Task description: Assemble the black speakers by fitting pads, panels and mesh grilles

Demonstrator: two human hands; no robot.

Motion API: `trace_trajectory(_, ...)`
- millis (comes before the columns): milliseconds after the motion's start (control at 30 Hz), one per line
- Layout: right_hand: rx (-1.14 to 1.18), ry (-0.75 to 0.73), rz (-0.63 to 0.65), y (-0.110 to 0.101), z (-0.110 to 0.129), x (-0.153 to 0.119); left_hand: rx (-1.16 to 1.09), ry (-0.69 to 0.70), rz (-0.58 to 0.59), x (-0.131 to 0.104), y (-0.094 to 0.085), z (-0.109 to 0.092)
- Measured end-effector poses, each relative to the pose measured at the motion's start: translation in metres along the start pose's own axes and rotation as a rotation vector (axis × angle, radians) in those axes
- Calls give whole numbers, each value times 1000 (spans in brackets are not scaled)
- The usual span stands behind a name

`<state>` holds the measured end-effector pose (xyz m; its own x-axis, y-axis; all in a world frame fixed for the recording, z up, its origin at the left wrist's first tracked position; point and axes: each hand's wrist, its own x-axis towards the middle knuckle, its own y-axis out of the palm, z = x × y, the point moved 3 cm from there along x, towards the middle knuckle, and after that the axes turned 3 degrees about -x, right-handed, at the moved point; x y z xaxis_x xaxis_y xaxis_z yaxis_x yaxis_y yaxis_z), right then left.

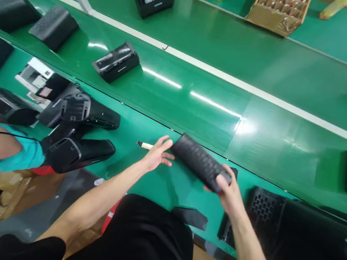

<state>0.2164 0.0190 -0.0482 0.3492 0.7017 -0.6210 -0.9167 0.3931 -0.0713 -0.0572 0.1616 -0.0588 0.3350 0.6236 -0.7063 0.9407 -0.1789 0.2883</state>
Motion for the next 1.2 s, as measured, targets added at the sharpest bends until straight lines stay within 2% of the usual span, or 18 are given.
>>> trace_trajectory(67,182,27,-22,-13,25,49,108,148,-103,5,17,8)
trace_trajectory(100,250,-6,-91,-23,39,76,243,195,-89,3,27,17)
trace_trajectory(167,276,-12,-225,-45,63,126,581,237,63,-5,50,41)
trace_trajectory(233,213,33,-276,-65,80,166,896,243,273,-17,69,70)
trace_trajectory(300,162,80,-323,-82,89,187,1116,253,463,-27,81,97)
trace_trajectory(367,110,123,-368,-96,90,188,1242,271,615,-32,90,117)
trace_trajectory(433,26,111,-439,-109,85,163,1320,283,708,-32,96,130)
trace_trajectory(467,-57,71,-494,-115,79,142,1351,288,732,-31,98,134)
trace_trajectory(533,-319,-56,-654,-127,60,82,1394,301,744,-28,99,139)
trace_trajectory(600,-624,-92,-797,-134,26,10,1407,317,735,-26,99,140)
trace_trajectory(667,-762,15,-883,-138,-21,-56,1402,323,724,-26,98,144)
trace_trajectory(733,-847,117,-935,-138,-64,-103,1397,320,725,-29,97,150)
trace_trajectory(767,-891,150,-926,-137,-81,-117,1404,321,737,-31,98,154)
trace_trajectory(867,-949,186,-884,-131,-109,-130,1495,355,827,-39,103,168)
trace_trajectory(1000,-931,180,-881,-137,-105,-132,1573,382,923,-43,108,178)
trace_trajectory(1133,-888,37,-912,-143,-87,-137,1545,384,922,-41,101,162)
trace_trajectory(1200,-881,-89,-831,-131,-81,-126,1443,332,885,-41,87,142)
